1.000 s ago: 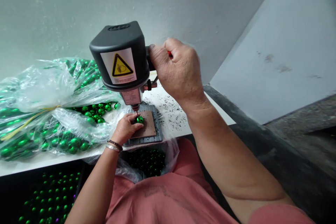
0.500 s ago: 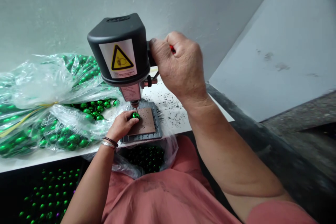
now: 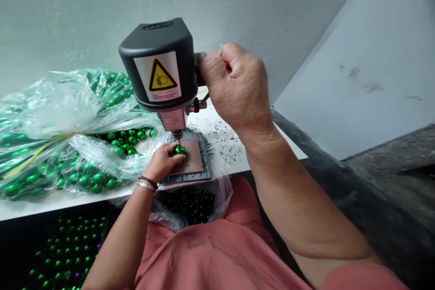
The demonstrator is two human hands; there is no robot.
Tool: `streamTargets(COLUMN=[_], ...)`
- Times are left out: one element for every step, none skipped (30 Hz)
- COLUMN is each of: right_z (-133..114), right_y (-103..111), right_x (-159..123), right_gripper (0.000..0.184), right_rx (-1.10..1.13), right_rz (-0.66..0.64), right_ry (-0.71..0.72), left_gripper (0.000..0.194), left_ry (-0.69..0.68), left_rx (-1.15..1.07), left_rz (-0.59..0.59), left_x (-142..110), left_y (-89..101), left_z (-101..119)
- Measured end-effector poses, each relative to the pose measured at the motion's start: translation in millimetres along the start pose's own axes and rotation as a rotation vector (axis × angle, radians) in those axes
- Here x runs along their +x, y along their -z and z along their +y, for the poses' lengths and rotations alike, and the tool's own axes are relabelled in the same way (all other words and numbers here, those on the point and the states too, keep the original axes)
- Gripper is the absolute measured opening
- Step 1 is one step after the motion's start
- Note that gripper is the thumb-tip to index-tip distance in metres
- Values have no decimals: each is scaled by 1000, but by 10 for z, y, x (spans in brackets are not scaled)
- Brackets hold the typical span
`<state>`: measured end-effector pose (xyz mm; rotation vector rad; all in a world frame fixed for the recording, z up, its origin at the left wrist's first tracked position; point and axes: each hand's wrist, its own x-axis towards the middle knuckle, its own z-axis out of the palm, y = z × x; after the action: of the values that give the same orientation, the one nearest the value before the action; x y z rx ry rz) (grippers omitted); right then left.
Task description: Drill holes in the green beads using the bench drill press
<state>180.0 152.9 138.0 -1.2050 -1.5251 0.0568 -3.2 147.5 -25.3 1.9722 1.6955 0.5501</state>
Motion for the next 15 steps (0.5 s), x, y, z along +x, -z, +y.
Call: streamTargets(right_z=[-3, -5, -6, -6, -5, -3, -2, -1, 0, 0, -1, -1, -2, -1, 1], right_y=[4, 6, 8, 9, 9, 8, 7, 6, 5, 4, 5, 5, 6, 7, 8], right_x=[-5, -10, -15, -18, -21, -23, -23, -23, -23, -23, -24, -25, -28, -33, -39], right_gripper=[42, 42, 42, 41, 41, 40, 40, 39, 39, 39, 39, 40, 40, 40, 40], right_rx=[-4, -7, -10, -12, -11, -7, 0, 8, 15, 18, 18, 15, 12, 15, 20], right_rz=[-3, -6, -9, -10, -11, -10, -9, -10, -11, -12, -16, -17, -22, -22, -22], right_ry=[-4, -8, -12, -14, -14, -11, -8, -7, -10, -14, -16, -21, -26, -27, -25], left_gripper=[44, 43, 42, 42, 42, 43, 43, 42, 41, 41, 40, 41, 42, 43, 45], left_ry=[10, 13, 8, -5, -21, -38, -52, -65, -74, -79, -77, -66, -48, -36, -22], left_rx=[-18, -27, -22, -6, 19, 48, 75, 92, 98, 93, 79, 58, 34, 17, 2], left_rz=[7, 9, 5, -5, -19, -36, -51, -65, -76, -84, -88, -88, -83, -77, -67], left_x=[-3, -5, -4, 0, 6, 16, 26, 37, 45, 51, 52, 50, 45, 38, 30], left_y=[-1, 1, 6, 14, 24, 36, 46, 55, 60, 61, 57, 48, 35, 18, -2], left_z=[-5, -7, -4, 4, 17, 33, 52, 69, 83, 93, 99, 101, 101, 99, 97])
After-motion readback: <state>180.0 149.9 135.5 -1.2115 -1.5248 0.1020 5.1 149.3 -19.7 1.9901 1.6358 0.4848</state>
